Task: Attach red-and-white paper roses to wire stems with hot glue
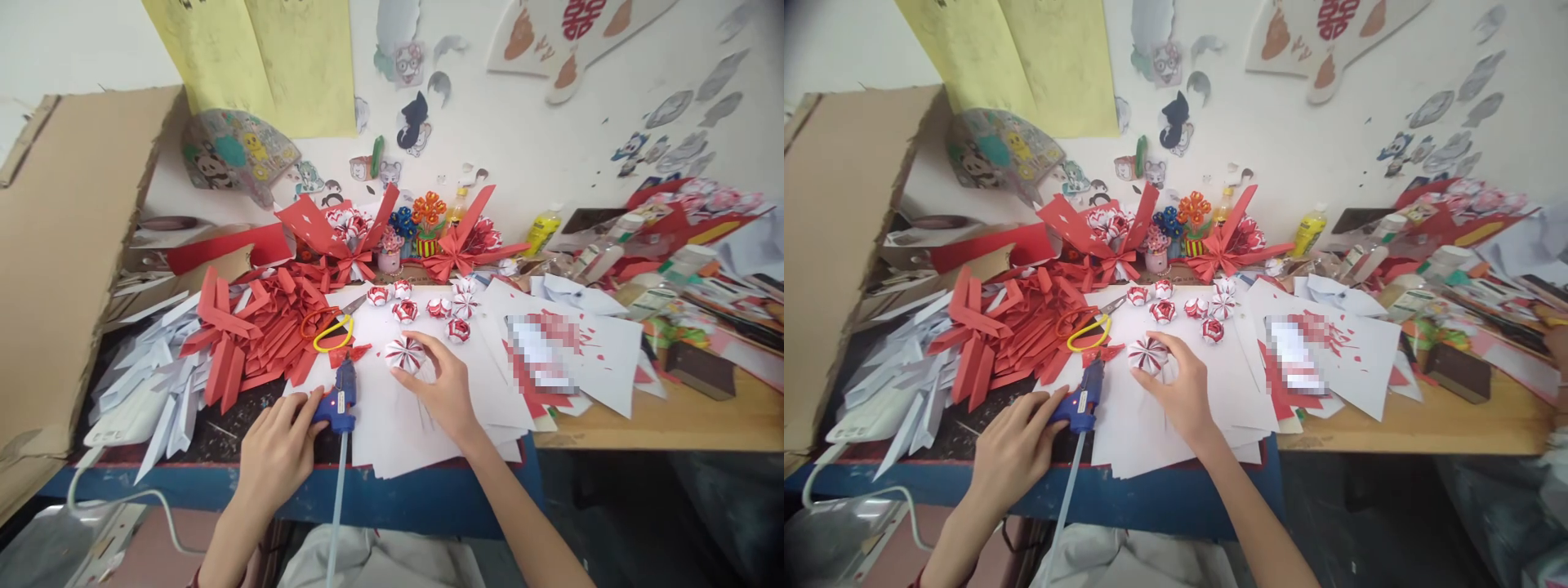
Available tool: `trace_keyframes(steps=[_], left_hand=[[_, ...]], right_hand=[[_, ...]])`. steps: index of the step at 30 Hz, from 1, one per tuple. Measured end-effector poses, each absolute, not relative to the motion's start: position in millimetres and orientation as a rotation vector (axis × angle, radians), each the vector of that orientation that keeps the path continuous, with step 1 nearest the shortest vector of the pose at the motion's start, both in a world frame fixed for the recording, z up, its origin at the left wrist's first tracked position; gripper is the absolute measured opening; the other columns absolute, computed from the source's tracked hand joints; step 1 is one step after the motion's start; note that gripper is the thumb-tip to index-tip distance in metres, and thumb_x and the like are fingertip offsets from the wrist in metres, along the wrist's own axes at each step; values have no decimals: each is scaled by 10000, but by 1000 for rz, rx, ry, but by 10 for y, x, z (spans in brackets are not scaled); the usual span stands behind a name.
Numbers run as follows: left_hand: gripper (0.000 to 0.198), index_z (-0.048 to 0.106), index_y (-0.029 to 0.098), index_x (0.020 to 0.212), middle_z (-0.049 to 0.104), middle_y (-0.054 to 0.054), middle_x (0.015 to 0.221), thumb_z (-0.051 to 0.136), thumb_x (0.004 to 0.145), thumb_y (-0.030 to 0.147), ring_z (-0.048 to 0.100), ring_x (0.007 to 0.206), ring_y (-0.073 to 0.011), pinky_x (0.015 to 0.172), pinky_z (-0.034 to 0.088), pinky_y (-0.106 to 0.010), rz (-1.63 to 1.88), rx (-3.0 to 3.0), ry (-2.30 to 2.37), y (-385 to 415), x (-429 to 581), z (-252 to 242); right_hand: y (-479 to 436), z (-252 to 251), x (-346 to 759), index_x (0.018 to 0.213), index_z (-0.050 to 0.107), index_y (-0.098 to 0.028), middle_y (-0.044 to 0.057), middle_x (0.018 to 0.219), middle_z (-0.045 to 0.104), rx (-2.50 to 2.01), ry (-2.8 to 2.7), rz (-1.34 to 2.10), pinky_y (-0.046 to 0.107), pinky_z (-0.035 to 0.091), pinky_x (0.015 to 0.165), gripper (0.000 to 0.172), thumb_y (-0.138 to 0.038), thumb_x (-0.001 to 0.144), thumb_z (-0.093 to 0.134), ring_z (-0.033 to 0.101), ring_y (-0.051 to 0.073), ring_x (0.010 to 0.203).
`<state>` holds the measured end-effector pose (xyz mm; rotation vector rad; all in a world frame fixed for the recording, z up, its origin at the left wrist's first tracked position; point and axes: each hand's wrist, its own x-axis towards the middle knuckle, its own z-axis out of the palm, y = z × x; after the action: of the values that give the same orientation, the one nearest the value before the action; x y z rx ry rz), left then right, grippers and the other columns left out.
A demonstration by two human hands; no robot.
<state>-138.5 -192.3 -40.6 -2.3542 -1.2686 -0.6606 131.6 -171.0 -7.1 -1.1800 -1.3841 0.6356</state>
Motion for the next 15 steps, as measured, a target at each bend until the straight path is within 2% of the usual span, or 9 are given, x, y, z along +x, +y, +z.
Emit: trace_keyframes(steps=[11, 15], left_hand=[[337, 561, 180, 1305, 652, -108, 1101, 485, 989, 269, 585, 987, -256, 824, 390, -386, -483, -2380, -1367, -1779, -1358, -418], [376, 552, 202, 1339, 643, -107, 1174, 484, 995, 338, 576, 1033, -268, 837, 382, -396, -445, -2404, -1425, -1799, -1370, -374]], right_hand=[[-1707, -48, 1729, 1224, 651, -235, 66, 1265, 655, -1203, -1222, 530, 429, 465, 1079, 490, -336, 768, 798, 614, 239, 1165], [-1649, -163, 1828, 1217, 654, -211, 83, 1253, 660, -1225, -1154, 491, 451, 473, 1073, 500, -351, 758, 797, 616, 253, 1165]])
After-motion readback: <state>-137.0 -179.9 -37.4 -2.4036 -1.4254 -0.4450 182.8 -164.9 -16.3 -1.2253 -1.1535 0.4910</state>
